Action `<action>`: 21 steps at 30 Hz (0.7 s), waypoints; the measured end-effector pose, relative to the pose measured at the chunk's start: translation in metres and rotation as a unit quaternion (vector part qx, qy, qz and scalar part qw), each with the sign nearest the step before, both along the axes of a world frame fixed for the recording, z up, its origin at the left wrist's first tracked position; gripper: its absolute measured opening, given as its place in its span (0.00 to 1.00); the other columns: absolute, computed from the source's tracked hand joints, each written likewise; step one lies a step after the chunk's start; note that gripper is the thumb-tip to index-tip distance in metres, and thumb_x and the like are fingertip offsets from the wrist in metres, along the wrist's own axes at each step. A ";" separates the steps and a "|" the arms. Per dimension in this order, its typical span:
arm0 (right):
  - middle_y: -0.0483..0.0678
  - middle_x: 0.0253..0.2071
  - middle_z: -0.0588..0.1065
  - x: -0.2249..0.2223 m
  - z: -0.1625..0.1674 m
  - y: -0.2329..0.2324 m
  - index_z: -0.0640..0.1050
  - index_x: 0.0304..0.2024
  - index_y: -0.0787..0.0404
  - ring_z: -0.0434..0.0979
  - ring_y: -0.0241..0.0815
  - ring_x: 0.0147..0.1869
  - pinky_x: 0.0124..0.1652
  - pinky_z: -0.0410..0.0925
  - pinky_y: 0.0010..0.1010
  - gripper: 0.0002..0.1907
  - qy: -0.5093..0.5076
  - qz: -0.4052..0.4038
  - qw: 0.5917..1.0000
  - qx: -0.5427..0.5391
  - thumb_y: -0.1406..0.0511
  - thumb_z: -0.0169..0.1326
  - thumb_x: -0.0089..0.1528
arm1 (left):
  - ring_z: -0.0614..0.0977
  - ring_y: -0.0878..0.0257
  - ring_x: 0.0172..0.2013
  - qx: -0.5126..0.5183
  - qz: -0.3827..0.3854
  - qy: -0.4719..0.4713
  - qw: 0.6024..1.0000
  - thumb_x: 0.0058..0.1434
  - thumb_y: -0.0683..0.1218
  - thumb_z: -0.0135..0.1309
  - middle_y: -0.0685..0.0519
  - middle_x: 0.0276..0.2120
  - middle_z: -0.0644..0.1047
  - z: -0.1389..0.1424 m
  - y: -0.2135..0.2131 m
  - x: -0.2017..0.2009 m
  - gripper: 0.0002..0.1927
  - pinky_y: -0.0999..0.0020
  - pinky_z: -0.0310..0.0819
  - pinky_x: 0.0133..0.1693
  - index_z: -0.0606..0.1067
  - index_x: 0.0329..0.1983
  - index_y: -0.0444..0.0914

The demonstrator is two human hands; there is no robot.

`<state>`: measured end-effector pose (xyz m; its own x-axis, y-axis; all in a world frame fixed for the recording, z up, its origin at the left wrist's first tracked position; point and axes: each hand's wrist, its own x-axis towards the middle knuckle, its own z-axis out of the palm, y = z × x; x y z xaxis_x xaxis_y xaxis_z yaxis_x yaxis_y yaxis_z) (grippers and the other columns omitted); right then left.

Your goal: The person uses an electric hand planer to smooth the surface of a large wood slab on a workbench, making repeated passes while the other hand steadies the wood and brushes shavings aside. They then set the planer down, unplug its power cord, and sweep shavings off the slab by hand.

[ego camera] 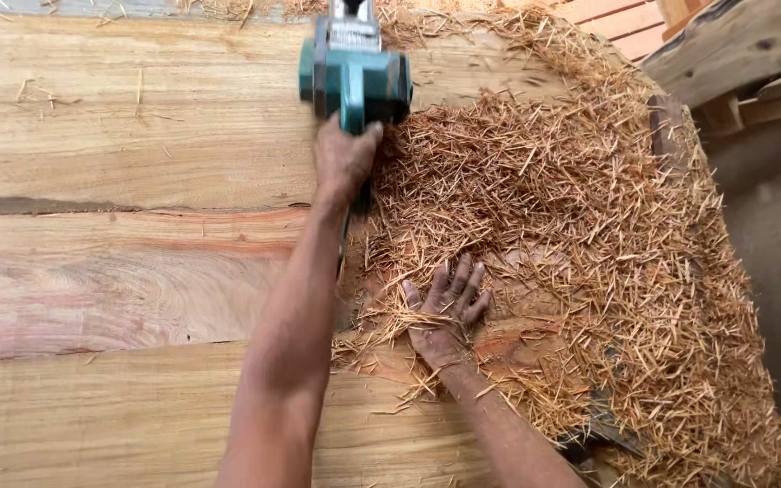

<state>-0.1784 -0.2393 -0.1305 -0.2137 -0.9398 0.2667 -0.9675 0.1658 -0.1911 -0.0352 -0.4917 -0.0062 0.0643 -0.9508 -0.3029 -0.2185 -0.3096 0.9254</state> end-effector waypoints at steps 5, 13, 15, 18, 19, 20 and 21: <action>0.66 0.78 0.44 0.004 0.010 0.003 0.53 0.72 0.59 0.39 0.71 0.82 0.67 0.39 0.79 0.40 -0.003 -0.001 1.000 -0.003 0.43 0.44 0.69 | 0.85 0.56 0.45 -0.023 -0.004 -0.018 1.000 0.59 0.48 0.61 0.47 0.46 0.84 0.012 0.133 0.014 0.20 0.58 0.78 0.50 0.78 0.53 0.37; 0.65 0.79 0.39 0.000 0.007 0.007 0.44 0.76 0.57 0.34 0.69 0.83 0.68 0.34 0.79 0.43 -0.018 0.041 0.998 -0.053 0.44 0.42 0.69 | 0.84 0.58 0.46 0.036 0.026 -0.001 0.999 0.62 0.51 0.60 0.49 0.47 0.83 -0.005 0.121 0.001 0.20 0.58 0.78 0.48 0.76 0.55 0.40; 0.62 0.80 0.39 -0.001 0.004 0.006 0.42 0.75 0.52 0.33 0.66 0.84 0.68 0.33 0.76 0.42 0.005 0.043 0.997 -0.064 0.42 0.42 0.69 | 0.85 0.57 0.44 -0.029 0.023 -0.031 0.999 0.60 0.50 0.60 0.49 0.45 0.84 -0.005 0.067 -0.008 0.19 0.58 0.78 0.49 0.79 0.53 0.40; 0.62 0.80 0.39 0.000 -0.001 0.003 0.44 0.77 0.53 0.34 0.66 0.83 0.69 0.34 0.77 0.44 -0.044 -0.003 0.999 0.015 0.41 0.41 0.68 | 0.85 0.57 0.42 -0.048 0.026 -0.094 0.994 0.60 0.52 0.61 0.48 0.42 0.84 -0.008 -0.012 -0.016 0.19 0.58 0.80 0.48 0.79 0.51 0.39; 0.60 0.80 0.40 0.000 -0.002 0.002 0.45 0.76 0.53 0.35 0.65 0.83 0.69 0.34 0.77 0.42 -0.036 -0.011 0.999 0.020 0.41 0.40 0.68 | 0.86 0.58 0.41 -0.030 0.020 -0.079 0.996 0.60 0.51 0.59 0.50 0.41 0.85 -0.009 -0.029 -0.016 0.18 0.58 0.81 0.47 0.79 0.52 0.41; 0.59 0.80 0.40 0.001 -0.002 0.001 0.47 0.75 0.52 0.36 0.64 0.83 0.70 0.35 0.76 0.41 -0.026 -0.015 0.999 0.022 0.40 0.38 0.68 | 0.85 0.58 0.41 -0.065 0.030 -0.099 0.992 0.59 0.51 0.62 0.50 0.41 0.85 -0.009 -0.039 -0.013 0.19 0.58 0.79 0.47 0.79 0.52 0.40; 0.58 0.80 0.41 0.001 -0.002 0.000 0.48 0.74 0.52 0.36 0.64 0.84 0.71 0.35 0.76 0.40 -0.017 -0.023 0.999 0.027 0.40 0.37 0.68 | 0.83 0.58 0.41 -0.096 0.036 -0.121 0.987 0.58 0.52 0.64 0.49 0.41 0.84 -0.007 -0.039 -0.009 0.20 0.57 0.78 0.48 0.79 0.51 0.39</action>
